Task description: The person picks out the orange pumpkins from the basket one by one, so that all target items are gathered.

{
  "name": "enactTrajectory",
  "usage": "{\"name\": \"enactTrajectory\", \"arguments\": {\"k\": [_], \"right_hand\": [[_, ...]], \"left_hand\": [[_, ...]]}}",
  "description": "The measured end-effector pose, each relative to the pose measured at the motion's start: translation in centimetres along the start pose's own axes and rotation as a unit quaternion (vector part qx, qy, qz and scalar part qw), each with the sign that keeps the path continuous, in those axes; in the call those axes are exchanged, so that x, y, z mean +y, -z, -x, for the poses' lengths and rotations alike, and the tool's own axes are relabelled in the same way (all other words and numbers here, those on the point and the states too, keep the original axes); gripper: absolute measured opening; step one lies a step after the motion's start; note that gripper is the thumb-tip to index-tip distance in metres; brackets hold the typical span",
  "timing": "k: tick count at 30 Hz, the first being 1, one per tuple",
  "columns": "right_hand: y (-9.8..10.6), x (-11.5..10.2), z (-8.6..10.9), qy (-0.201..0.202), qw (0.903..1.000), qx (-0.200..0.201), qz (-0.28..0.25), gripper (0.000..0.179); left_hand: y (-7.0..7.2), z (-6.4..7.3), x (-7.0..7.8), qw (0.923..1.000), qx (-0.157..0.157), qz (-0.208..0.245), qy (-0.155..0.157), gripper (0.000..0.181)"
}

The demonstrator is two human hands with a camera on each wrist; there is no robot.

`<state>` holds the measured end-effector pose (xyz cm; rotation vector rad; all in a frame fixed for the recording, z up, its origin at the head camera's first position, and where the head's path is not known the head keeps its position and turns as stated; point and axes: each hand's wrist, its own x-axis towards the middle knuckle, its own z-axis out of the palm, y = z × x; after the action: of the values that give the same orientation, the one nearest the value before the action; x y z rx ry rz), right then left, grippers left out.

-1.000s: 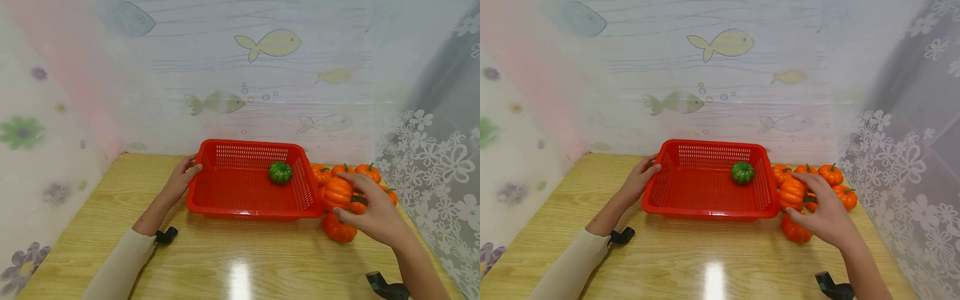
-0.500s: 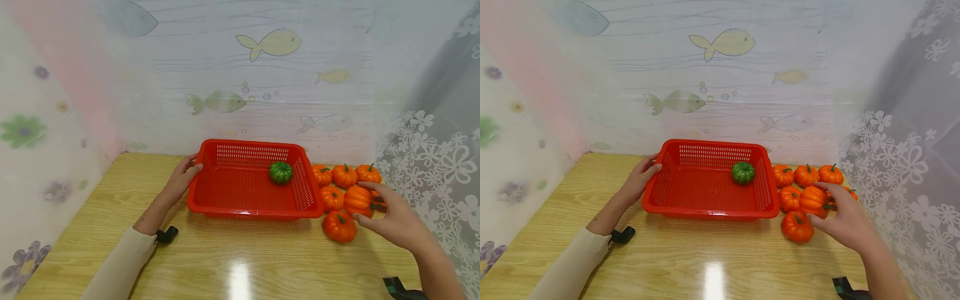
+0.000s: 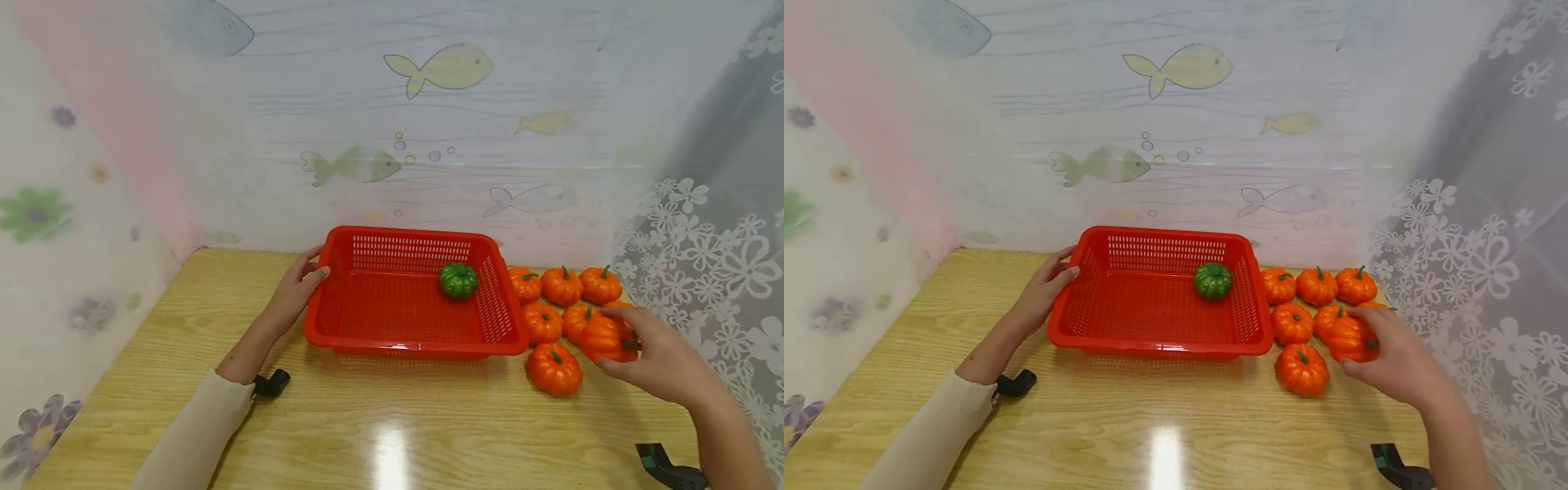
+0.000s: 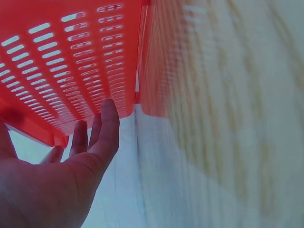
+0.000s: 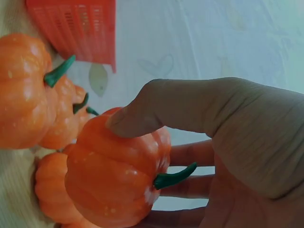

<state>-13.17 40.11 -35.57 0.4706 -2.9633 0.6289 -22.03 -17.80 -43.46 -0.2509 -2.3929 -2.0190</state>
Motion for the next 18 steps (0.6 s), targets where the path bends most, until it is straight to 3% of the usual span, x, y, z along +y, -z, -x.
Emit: {"name": "enactTrajectory", "arguments": {"k": [8,18], "right_hand": [[0.2,1.5,-0.3,-0.039,0.9973,-0.052,0.035,0.082],[-0.5,2.9,-0.4,-0.042,0.9905,-0.126,0.037,0.080]], "left_hand": [[0.0,0.0,-0.1,1.0000,0.000,0.001,-0.002,0.062],[-0.1,0.1,0.1,1.0000,0.001,-0.001,-0.003,0.063]]}}
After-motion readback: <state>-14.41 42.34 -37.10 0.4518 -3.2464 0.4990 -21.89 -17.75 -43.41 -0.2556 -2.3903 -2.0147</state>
